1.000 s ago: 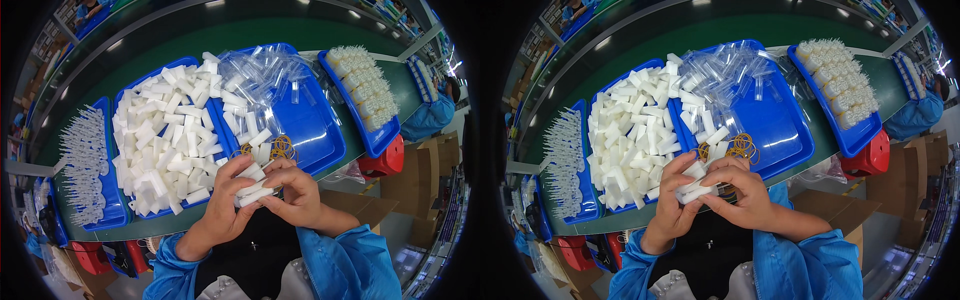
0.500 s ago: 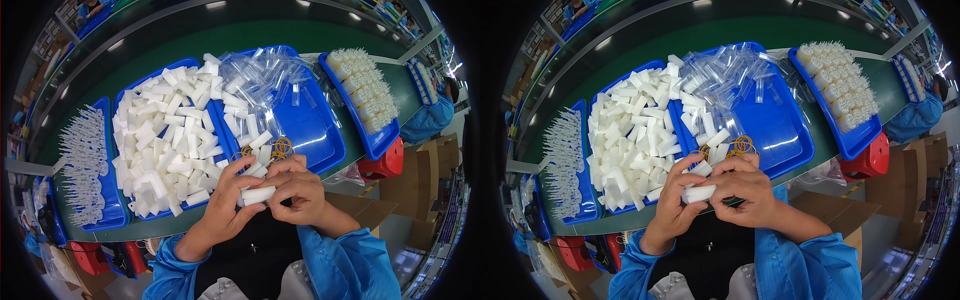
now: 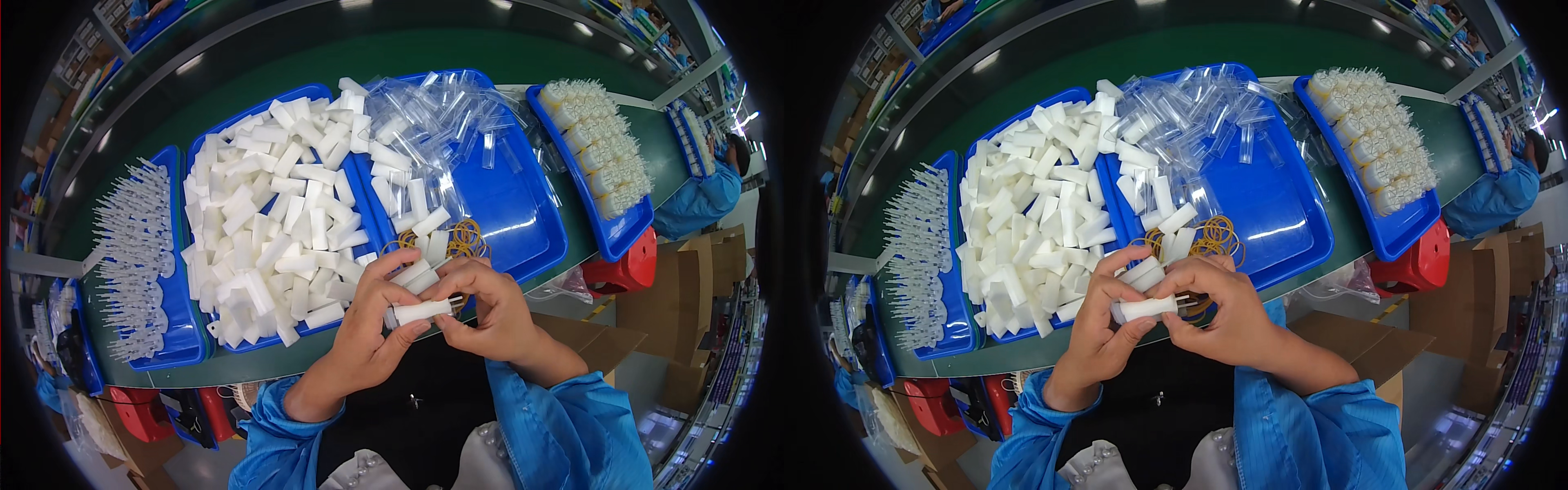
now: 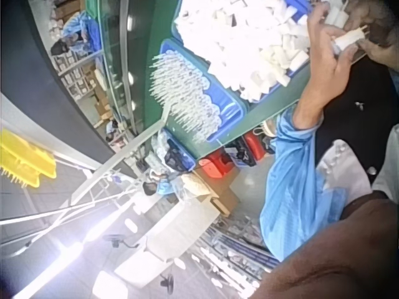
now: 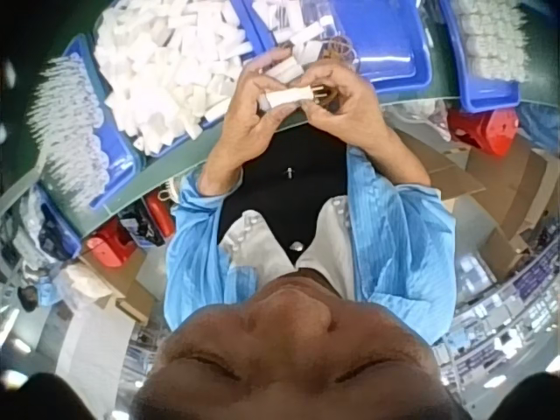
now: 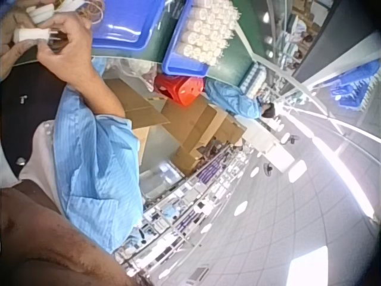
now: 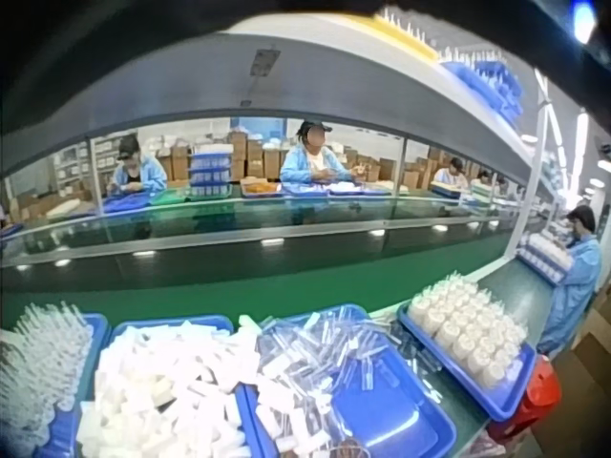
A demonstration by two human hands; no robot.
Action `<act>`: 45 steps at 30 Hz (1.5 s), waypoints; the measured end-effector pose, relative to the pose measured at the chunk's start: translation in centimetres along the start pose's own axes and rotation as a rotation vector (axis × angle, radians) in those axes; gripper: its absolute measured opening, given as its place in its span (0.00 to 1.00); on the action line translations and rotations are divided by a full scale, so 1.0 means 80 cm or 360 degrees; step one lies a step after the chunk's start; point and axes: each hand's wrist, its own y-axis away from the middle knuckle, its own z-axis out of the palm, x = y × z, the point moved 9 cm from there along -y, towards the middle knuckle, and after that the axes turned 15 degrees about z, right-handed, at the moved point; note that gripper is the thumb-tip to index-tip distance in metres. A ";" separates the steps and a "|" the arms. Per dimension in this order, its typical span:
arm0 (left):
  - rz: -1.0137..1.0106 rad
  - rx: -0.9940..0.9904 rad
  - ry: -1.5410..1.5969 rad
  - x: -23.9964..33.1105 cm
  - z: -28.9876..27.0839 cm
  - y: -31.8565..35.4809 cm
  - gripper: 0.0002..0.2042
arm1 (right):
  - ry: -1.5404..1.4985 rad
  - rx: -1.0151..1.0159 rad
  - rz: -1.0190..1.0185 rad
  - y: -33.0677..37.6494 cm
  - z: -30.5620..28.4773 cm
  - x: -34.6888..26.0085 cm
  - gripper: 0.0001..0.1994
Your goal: The person assembles small plastic components by hand, inserting plastic inserts into plastic housings and securing them with rubber bands.
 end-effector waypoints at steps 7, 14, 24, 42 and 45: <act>0.0116 -0.0070 -0.0216 0.017 -0.005 -0.009 0.14 | -0.0283 -0.0033 0.0259 -0.001 -0.002 0.008 0.10; 0.0173 -0.0023 -0.0473 0.023 -0.002 -0.005 0.16 | -0.0101 0.0113 0.0131 0.000 0.003 0.002 0.08; 0.0206 0.0088 -0.0649 0.029 -0.021 0.002 0.14 | 0.0228 -0.0177 -0.0030 -0.044 -0.018 -0.030 0.07; -0.0358 0.0538 0.0465 -0.023 -0.032 0.032 0.10 | 0.1738 0.0584 0.0338 -0.135 -0.132 0.056 0.19; -0.0343 0.0542 0.0450 -0.021 -0.030 0.029 0.10 | 0.1706 0.0564 0.0265 -0.115 -0.128 0.049 0.20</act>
